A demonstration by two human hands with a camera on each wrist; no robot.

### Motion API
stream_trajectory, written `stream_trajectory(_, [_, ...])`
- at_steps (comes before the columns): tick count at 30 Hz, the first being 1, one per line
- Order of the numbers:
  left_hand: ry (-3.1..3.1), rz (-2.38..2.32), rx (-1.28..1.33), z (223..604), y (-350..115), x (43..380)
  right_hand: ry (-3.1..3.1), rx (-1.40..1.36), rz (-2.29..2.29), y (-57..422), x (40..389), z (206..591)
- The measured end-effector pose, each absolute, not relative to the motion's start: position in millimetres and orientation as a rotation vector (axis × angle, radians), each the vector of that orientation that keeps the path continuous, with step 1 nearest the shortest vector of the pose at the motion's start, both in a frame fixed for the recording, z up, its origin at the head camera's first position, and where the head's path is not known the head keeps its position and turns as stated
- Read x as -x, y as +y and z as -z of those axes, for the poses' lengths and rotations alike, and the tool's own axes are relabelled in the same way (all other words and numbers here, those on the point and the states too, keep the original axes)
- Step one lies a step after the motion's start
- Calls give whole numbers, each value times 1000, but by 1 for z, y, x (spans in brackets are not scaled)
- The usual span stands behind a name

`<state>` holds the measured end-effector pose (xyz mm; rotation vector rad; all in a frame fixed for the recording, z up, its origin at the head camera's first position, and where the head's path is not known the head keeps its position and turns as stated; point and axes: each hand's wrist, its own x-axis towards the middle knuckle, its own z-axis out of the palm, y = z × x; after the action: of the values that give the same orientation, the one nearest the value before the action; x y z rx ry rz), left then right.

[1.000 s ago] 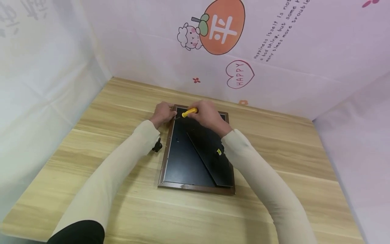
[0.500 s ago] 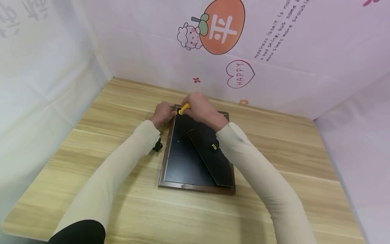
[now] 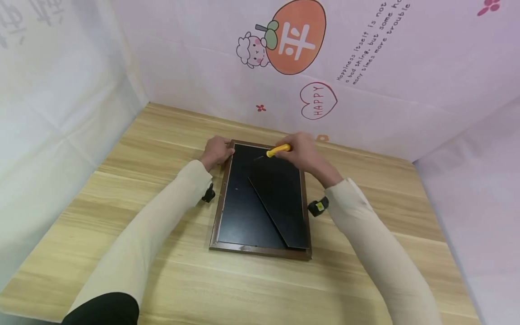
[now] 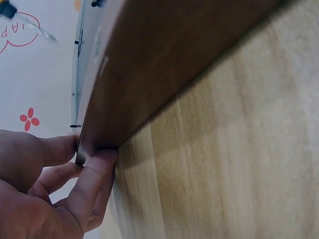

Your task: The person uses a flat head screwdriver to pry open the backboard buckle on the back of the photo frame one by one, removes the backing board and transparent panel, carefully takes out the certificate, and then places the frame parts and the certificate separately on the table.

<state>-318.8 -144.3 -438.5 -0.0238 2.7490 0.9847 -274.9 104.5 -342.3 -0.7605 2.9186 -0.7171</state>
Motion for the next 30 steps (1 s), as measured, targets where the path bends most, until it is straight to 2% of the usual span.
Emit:
stream_trajectory(19, [2726, -1038, 55, 440, -145, 321, 3060, 250, 920, 224, 219, 357])
stream_trajectory(30, [2692, -1062, 47, 441, -143, 323, 3151, 88, 1067, 282, 191, 376])
